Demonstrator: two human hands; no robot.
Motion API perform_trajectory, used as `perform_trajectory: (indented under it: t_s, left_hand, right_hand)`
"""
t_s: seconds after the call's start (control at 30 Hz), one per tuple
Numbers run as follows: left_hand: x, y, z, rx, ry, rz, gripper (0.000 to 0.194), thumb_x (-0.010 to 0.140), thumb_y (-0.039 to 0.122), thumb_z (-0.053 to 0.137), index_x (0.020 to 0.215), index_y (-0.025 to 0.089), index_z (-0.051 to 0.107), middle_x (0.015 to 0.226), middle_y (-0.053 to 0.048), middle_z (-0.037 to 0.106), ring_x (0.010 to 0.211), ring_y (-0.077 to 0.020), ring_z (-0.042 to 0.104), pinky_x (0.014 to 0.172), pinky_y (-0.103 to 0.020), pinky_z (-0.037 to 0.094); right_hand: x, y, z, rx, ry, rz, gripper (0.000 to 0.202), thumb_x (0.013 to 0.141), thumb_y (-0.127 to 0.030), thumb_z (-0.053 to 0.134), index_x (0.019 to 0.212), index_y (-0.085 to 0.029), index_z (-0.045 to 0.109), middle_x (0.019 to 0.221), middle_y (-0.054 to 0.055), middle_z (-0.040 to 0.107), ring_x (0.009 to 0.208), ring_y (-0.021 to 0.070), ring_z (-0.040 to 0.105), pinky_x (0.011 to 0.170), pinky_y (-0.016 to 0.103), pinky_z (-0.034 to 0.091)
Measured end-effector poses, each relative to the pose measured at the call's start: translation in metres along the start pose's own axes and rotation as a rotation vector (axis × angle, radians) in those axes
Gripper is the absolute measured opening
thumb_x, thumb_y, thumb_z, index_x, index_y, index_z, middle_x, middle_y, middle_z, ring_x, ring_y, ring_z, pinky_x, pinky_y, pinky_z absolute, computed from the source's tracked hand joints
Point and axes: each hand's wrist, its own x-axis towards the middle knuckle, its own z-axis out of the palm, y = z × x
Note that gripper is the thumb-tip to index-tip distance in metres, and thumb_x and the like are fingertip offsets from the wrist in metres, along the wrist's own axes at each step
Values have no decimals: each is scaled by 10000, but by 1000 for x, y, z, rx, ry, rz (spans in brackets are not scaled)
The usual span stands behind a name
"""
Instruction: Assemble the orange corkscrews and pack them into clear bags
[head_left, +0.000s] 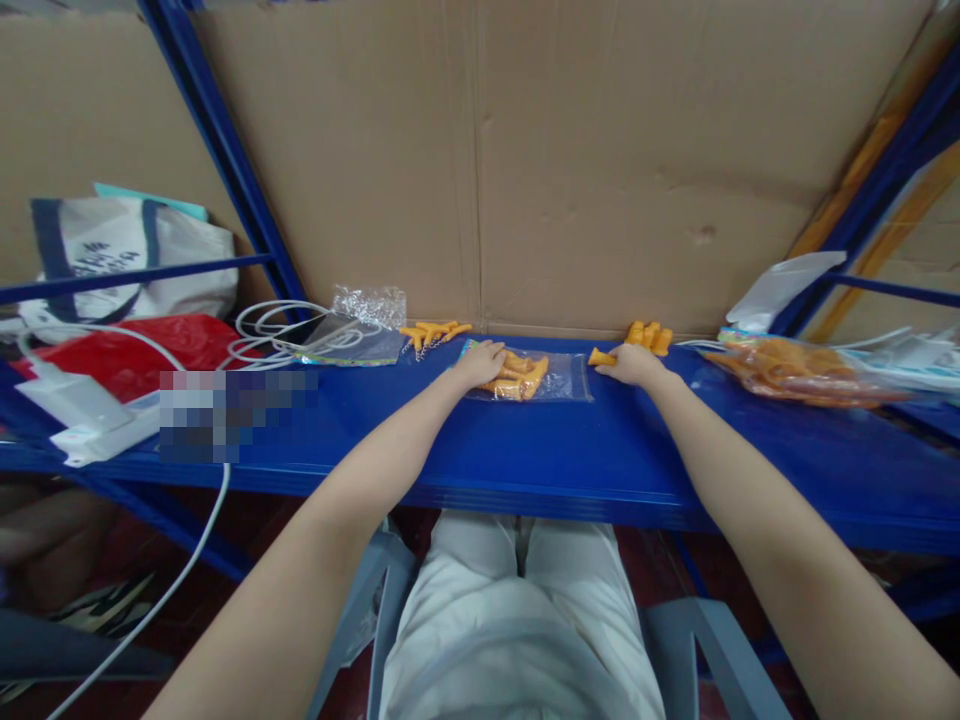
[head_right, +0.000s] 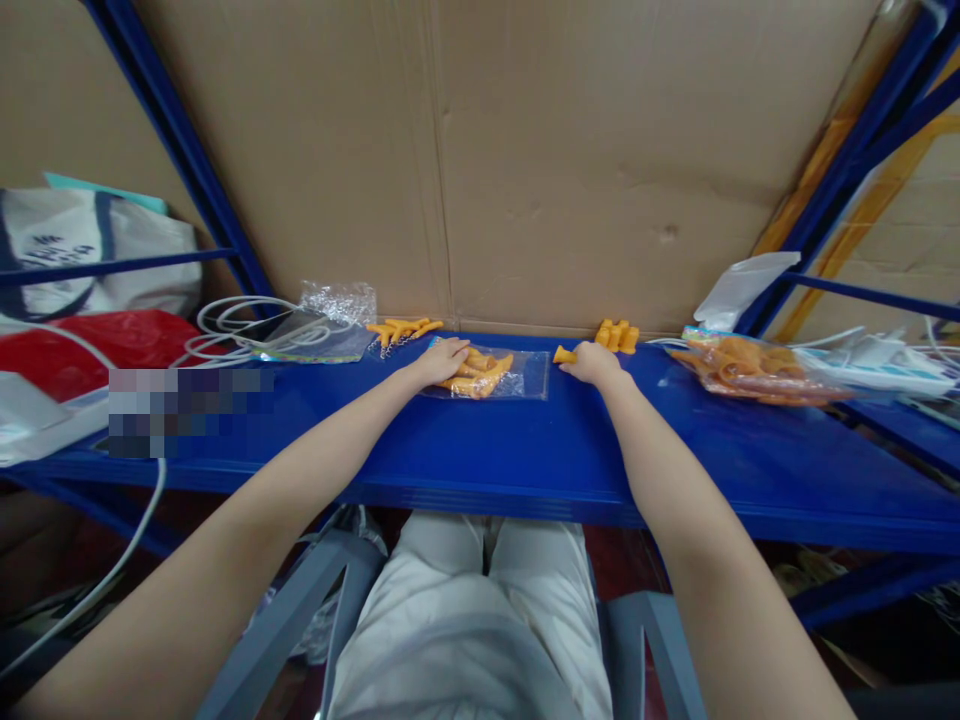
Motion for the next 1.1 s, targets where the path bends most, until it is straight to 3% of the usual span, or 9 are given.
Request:
perform_trajectory:
  t_s: [0.17, 0.27, 0.4, 0.5, 0.6, 0.7, 0.87, 1.03, 1.1]
  left_hand:
    - [5, -2, 5, 27, 31, -24, 536, 999, 299, 236, 1448, 146, 487, 1528, -82, 468, 1445, -194, 371, 1204, -348, 231]
    - [6, -2, 6, 32, 46, -24, 532, 1007, 301, 224, 1431, 143, 504, 1515, -94, 484, 1437, -200, 382, 1197, -354, 250]
    - [4, 0, 6, 29, 63, -22, 531, 1018, 310, 219, 1422, 132, 513, 1501, -109, 498, 1428, -203, 395, 1188, -348, 273]
    - [4, 0, 6, 28, 69, -18, 533, 1025, 323, 200, 1408, 152, 528, 1497, -98, 504, 1425, -203, 400, 1183, -351, 282]
    - [4, -1, 6, 40, 60, -4, 537, 1026, 323, 184, 1403, 159, 529, 1494, -94, 509, 1423, -204, 404, 1182, -363, 283]
    - [4, -1, 5, 50, 46, -3, 541, 1025, 333, 181, 1409, 154, 518, 1504, -104, 494, 1426, -210, 401, 1182, -381, 285]
    - [0, 3, 2, -39, 50, -9, 550, 1018, 324, 185, 1452, 127, 460, 1540, -108, 445, 1462, -202, 343, 1198, -370, 253]
    - [-8, 6, -3, -196, 194, -180, 605, 1018, 438, 204, 1556, 167, 269, 1572, -127, 384, 1478, -258, 314, 1179, -471, 282]
    - [-10, 5, -7, -228, 242, -233, 616, 1021, 453, 196, 1553, 151, 268, 1554, -143, 410, 1460, -261, 351, 1168, -446, 308]
  right_hand:
    - [5, 33, 0, -40, -51, 20, 347, 811, -296, 686, 1054, -52, 733, 1005, 240, 712, 1023, 379, 677, 865, 454, 534]
    - [3, 40, -8, -75, -107, -39, 277, 784, -275, 709, 964, -69, 748, 913, 207, 728, 964, 355, 696, 839, 429, 550]
    - [-14, 29, -33, -105, -92, -62, 210, 782, -273, 710, 879, -93, 757, 810, 162, 735, 879, 312, 714, 810, 380, 548]
    - [-32, 9, -56, -67, -132, -59, 183, 804, -246, 673, 921, -145, 772, 776, 96, 744, 795, 233, 718, 759, 298, 537]
    - [-48, -12, -69, -27, -166, -98, 153, 812, -219, 665, 901, -158, 773, 777, 82, 752, 748, 211, 716, 746, 287, 527]
    - [-54, -28, -67, 11, -232, -139, 104, 816, -194, 667, 820, -155, 763, 785, 98, 754, 760, 222, 715, 750, 302, 518]
    - [-48, -37, -53, 145, -199, -302, 99, 799, -249, 710, 754, -172, 752, 805, 81, 753, 768, 229, 701, 772, 317, 510]
    - [-43, -38, -45, 261, -88, -371, 94, 748, -260, 763, 696, -185, 740, 852, 78, 749, 809, 220, 682, 781, 303, 507]
    - [-43, -37, -46, 286, -74, -383, 101, 737, -277, 773, 698, -188, 744, 869, 80, 748, 821, 219, 677, 771, 297, 510]
